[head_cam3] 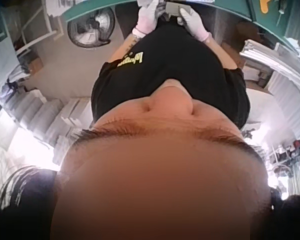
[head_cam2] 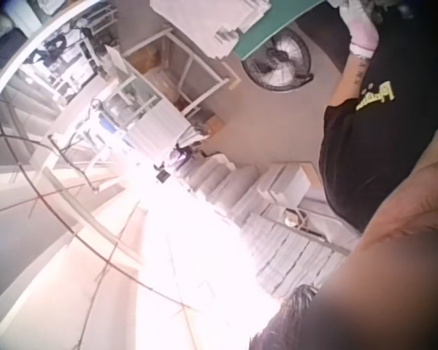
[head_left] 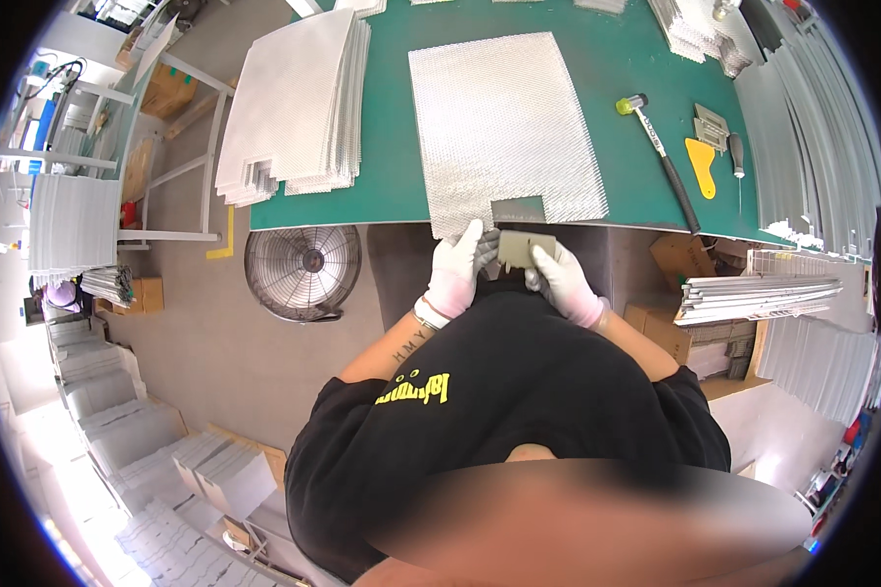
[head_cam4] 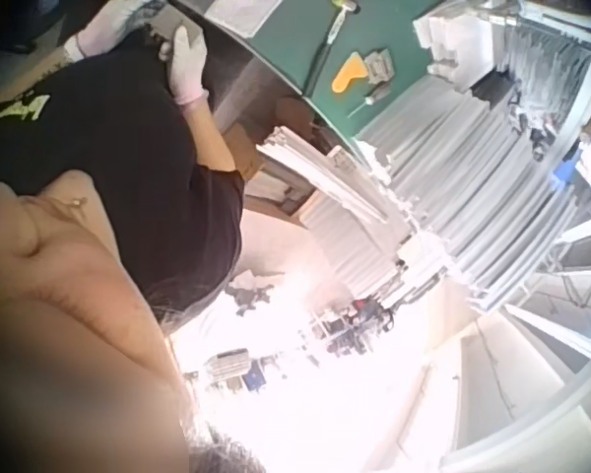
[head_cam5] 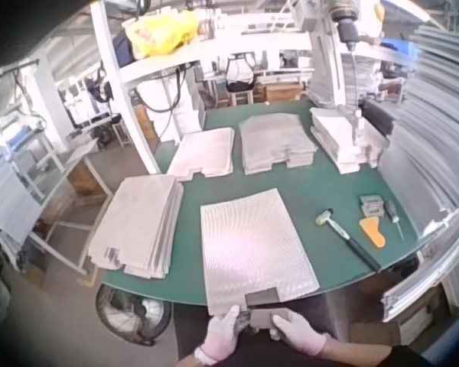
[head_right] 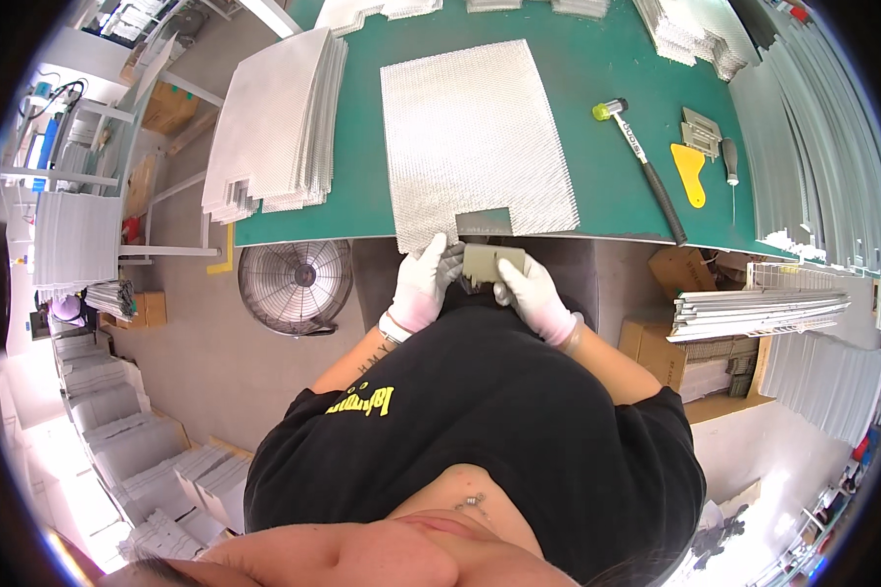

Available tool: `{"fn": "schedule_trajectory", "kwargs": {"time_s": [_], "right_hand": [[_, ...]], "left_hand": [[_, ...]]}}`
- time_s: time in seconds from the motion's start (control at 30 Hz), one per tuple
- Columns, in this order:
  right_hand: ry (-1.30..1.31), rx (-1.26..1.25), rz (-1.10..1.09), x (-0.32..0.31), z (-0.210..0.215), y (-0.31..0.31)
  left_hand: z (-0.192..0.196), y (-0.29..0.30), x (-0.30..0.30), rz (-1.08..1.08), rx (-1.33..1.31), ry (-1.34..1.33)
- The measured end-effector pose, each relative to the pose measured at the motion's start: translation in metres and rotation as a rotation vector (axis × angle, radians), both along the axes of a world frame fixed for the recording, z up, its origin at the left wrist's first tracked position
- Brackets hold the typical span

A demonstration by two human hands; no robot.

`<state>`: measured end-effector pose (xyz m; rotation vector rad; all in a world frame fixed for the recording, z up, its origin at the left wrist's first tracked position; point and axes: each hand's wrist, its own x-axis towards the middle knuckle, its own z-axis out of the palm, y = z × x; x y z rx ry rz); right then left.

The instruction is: Assembling industrial filters by inserting mesh panels into metal frames and securing them with tools.

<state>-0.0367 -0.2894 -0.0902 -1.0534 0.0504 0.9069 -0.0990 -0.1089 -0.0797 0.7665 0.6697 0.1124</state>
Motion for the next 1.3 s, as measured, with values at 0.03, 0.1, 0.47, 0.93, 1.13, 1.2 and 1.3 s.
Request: {"fn": "schedule_trajectory", "kwargs": {"time_s": [0.03,0.1,0.47,0.93,1.13,1.2,1.3], "right_hand": [[0.011,0.015,-0.055,-0.001,0.002,0.003],[-0.116,-0.048,0.006,0.005,-0.001,0.003],[-0.155,-0.161,0.072,0.019,0.013,-0.001],[-0.215,-0.269,0.104,0.018,0.018,0.002],[-0.238,-0.273,-0.392,0.003,0.0,0.003],[-0.232,-0.276,-0.376,0.006,-0.001,-0.003],[-0.218,-0.288,-0.361,0.005,0.004,-0.002]], "left_hand": [[0.001,-0.002,-0.002,-0.004,-0.008,-0.079],[0.001,-0.008,-0.006,0.009,-0.017,-0.037],[-0.003,-0.016,-0.016,-0.002,-0.083,-0.194],[-0.001,-0.025,-0.013,-0.036,0.018,-0.07],[-0.022,-0.02,-0.01,-0.307,0.015,0.005],[-0.028,-0.017,-0.013,-0.305,0.131,-0.052],[-0.024,-0.015,-0.014,-0.318,0.094,-0.058]]}}
